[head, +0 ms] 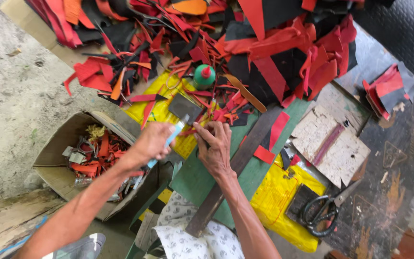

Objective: The person uses a utility knife and a wooden straightedge to cut red and black material pieces on a workbench. They repeatedly align the straightedge, cut along its edge, and place the finished pieces aside.

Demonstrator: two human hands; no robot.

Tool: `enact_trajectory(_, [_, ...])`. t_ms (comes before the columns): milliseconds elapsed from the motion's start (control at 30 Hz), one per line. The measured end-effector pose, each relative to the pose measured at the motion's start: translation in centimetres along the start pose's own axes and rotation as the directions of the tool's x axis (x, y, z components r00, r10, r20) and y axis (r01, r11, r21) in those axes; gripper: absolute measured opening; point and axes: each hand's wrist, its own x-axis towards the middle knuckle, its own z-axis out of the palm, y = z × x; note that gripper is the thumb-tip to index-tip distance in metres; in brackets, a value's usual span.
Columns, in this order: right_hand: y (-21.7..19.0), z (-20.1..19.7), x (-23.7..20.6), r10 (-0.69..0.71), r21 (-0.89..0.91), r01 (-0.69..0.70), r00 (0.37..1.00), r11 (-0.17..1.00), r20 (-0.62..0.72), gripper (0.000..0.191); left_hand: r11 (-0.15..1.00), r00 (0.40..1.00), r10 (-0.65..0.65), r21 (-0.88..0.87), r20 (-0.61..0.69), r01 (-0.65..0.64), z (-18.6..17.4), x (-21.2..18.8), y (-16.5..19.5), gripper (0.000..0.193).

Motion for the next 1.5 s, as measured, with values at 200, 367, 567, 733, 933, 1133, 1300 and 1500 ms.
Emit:
enact_trajectory(200, [0.4,-0.1,0.2,-0.006,0.013,0.006,1.0,1.0,-0.006,0.032,0.998,0.999,0.019,0.056,-0.049,-0.017,-0.6,1.7,-1.1,0.04])
enact_trajectory(367, [0.7,-0.1,0.1,0.013,0.024,-0.013,1.0,1.0,0.007,0.033,0.995,0.995,0.034,0.097,-0.097,-0.025,-1.3,2.1,-1.3,0.041])
enact_trajectory(567, [1.0,-2.8,0.8,-0.004,-0.031,0.002,0.996,1.0,-0.085,0.041,0.931,0.926,0.256,0.328,-0.278,-0.158,-1.9,-0.1,0.7,0.046])
enact_trajectory(733, [8.6,-7.9,6.2,0.032,-0.46,-0.034,0.999,0.887,-0.011,0.08,0.94,0.932,0.276,0.267,-0.236,-0.211,2.3,-4.6,0.1,0.037])
enact_trajectory(933, [14.9,-6.1,10.5,0.087,-0.421,-0.056,0.995,0.905,0.055,0.072,0.749,0.832,0.545,0.503,-0.098,-0.431,8.7,-4.4,0.9,0.027])
enact_trajectory(1133, [17.0,-7.0,12.4,0.042,-0.525,-0.028,0.999,0.851,0.013,0.071,0.751,0.853,0.521,0.492,-0.034,-0.44,12.3,-0.1,2.1,0.017])
enact_trajectory(1300, [15.7,-9.9,13.6,0.012,-0.595,0.04,0.996,0.802,0.083,0.066,0.898,0.9,0.435,0.061,0.018,-0.435,16.2,5.0,3.5,0.021])
enact_trajectory(1500, [14.9,-16.4,10.8,0.019,-0.224,-0.013,1.0,0.974,0.025,0.037,0.67,0.676,0.719,0.422,-0.163,-0.611,16.1,9.9,7.1,0.023])
